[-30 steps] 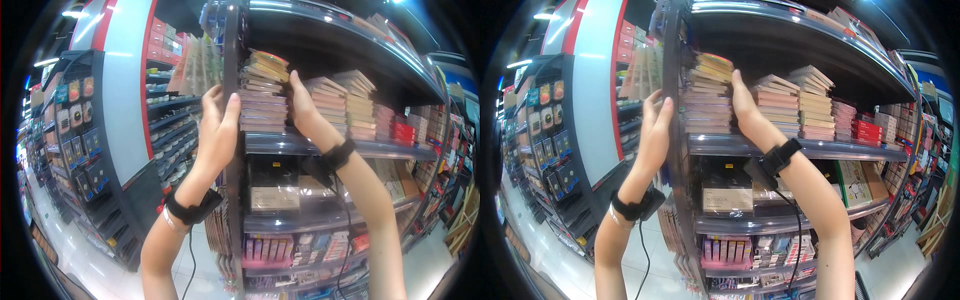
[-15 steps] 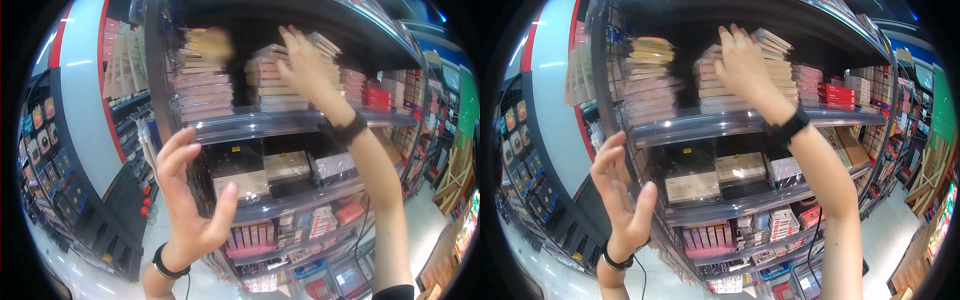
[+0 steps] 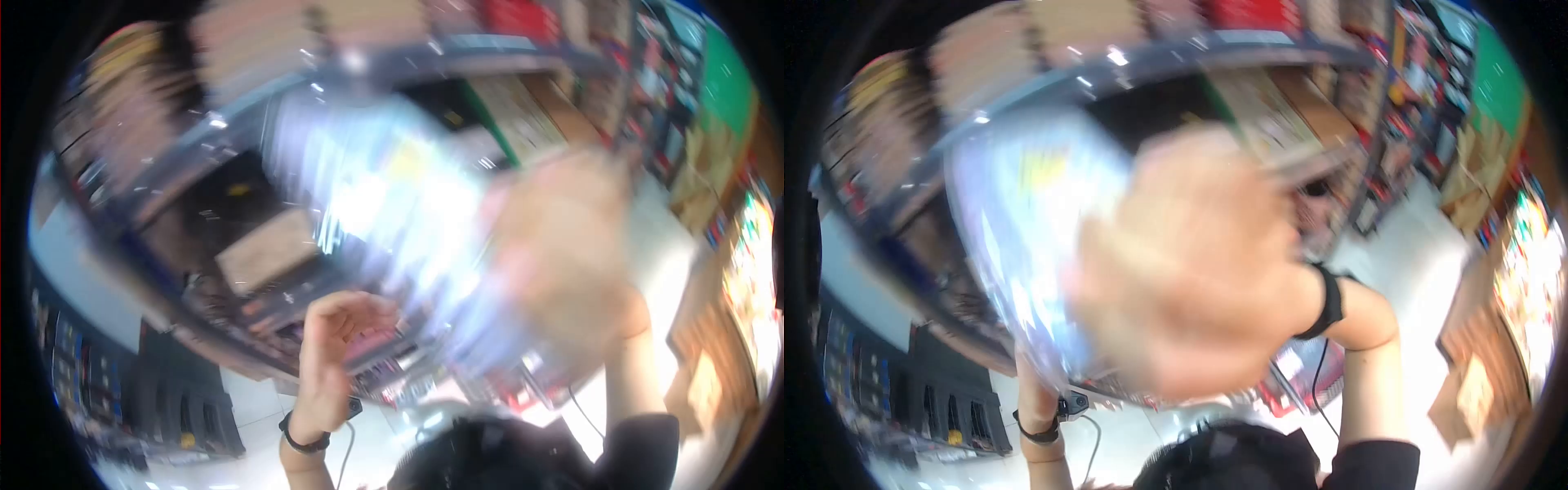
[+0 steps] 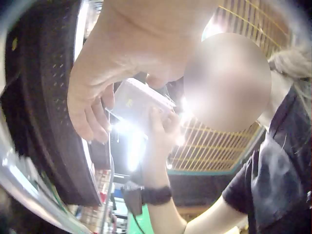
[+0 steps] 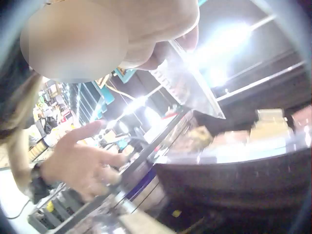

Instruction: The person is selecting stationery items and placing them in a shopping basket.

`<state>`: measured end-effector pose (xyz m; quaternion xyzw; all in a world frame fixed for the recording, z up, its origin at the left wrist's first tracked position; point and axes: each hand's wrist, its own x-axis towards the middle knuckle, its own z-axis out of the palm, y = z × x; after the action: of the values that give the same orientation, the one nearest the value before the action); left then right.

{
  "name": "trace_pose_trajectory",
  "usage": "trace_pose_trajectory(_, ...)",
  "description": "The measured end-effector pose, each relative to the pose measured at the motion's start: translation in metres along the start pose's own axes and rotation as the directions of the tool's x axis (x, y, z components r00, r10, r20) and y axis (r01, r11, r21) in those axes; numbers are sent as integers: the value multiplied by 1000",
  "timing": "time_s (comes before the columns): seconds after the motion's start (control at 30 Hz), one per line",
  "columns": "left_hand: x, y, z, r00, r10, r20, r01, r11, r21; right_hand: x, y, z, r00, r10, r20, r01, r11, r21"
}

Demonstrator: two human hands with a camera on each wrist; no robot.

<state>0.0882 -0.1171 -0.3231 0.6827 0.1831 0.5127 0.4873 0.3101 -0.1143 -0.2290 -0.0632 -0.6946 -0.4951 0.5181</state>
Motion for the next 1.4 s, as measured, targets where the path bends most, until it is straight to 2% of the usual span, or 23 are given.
trace_pose_trajectory(0.07, -16, -42, 28, 969, -237, -62, 205, 923, -327, -62, -48, -34, 971, -9, 240, -31, 986, 163)
trace_pose_trajectory(0.13, -20, -86, 48, 893, -446, 66, 440, 831, -340, -134, -99, -64, 890, 97, 446, -229, 940, 252)
trace_pose_trajectory(0.2, -35, -143, 72, 732, -647, 213, 681, 707, -191, -187, -147, -105, 723, 330, 607, -469, 880, 80)
trace_pose_trajectory(0.23, -42, -163, 96, 643, -721, 258, 762, 637, -121, -197, -167, -131, 587, 377, 717, -554, 832, 17)
trace_pose_trajectory(0.3, -63, -221, 127, 483, -773, 411, 875, 435, -210, -215, -190, -168, 291, 418, 860, -701, 705, -106)
trace_pose_trajectory(0.33, -73, -246, 142, 497, -744, 446, 866, 460, -197, -222, -196, -184, 29, 478, 878, -901, 392, -184)
trace_pose_trajectory(0.43, -78, -302, 177, 486, -682, 547, 849, 517, -110, -267, -210, -221, -323, 791, 520, -927, -155, -341)
trace_pose_trajectory(0.5, -74, -332, 203, 419, -663, 620, 840, 542, 12, -325, -232, -246, -652, 731, 201, -745, -568, -351)
trace_pose_trajectory(0.53, -78, -351, 215, 432, -631, 645, 813, 581, 25, -340, -226, -256, -675, 698, 240, -730, -584, -354)
trace_pose_trajectory(0.57, -83, -369, 225, 400, -628, 667, 821, 569, 43, -358, -230, -263, -795, 531, 294, -592, -785, -183)
trace_pose_trajectory(0.63, -84, -395, 252, 348, -614, 709, 832, 550, 68, -400, -230, -280, -839, 337, 427, -387, -922, -33)
trace_pose_trajectory(0.67, -87, -405, 258, 352, -663, 661, 826, 552, 114, -420, -234, -281, -870, 323, 372, -348, -938, 0)
trace_pose_trajectory(0.77, -88, -417, 267, 594, -734, 329, 629, 679, 379, -474, -232, -283, -977, 178, 117, -166, -980, 111)
trace_pose_trajectory(0.8, -87, -419, 265, 588, -767, 259, 654, 638, 406, -500, -234, -289, -984, 150, 98, -138, -983, 122)
trace_pose_trajectory(0.9, -118, -428, 226, 518, -838, 171, 833, 540, 121, -570, -248, -294, -1000, 16, 26, -15, -999, 42)
trace_pose_trajectory(1.0, -135, -407, 196, 459, -884, 91, 868, 468, 166, -642, -293, -285, -990, 109, -90, -97, -988, -123)
trace_pose_trajectory(1.03, -146, -401, 187, 462, -886, 37, 865, 460, 203, -647, -290, -283, -999, -19, -43, 25, -991, -134)
trace_pose_trajectory(1.1, -167, -388, 168, 466, -883, -55, 856, 433, 284, -697, -332, -281, -995, 98, -7, -91, -945, -314)
trace_pose_trajectory(1.13, -175, -382, 161, 409, -905, -119, 891, 368, 265, -689, -322, -270, -1000, -18, -24, 20, -996, -89)
trace_pose_trajectory(1.23, -211, -367, 142, 274, -929, -250, 951, 223, 214, -689, -317, -257, -996, -79, -43, 78, -997, 26)
trace_pose_trajectory(1.27, -218, -362, 140, 239, -931, -275, 964, 193, 184, -692, -323, -257, -997, -60, -42, 61, -998, -30)
trace_pose_trajectory(1.37, -226, -356, 136, 168, -943, -286, 983, 139, 117, -731, -368, -266, -995, 81, -52, -43, -857, -513)
trace_pose_trajectory(1.4, -230, -357, 134, 166, -948, -273, 984, 142, 107, -705, -340, -262, -994, 45, -104, 24, -815, -579)
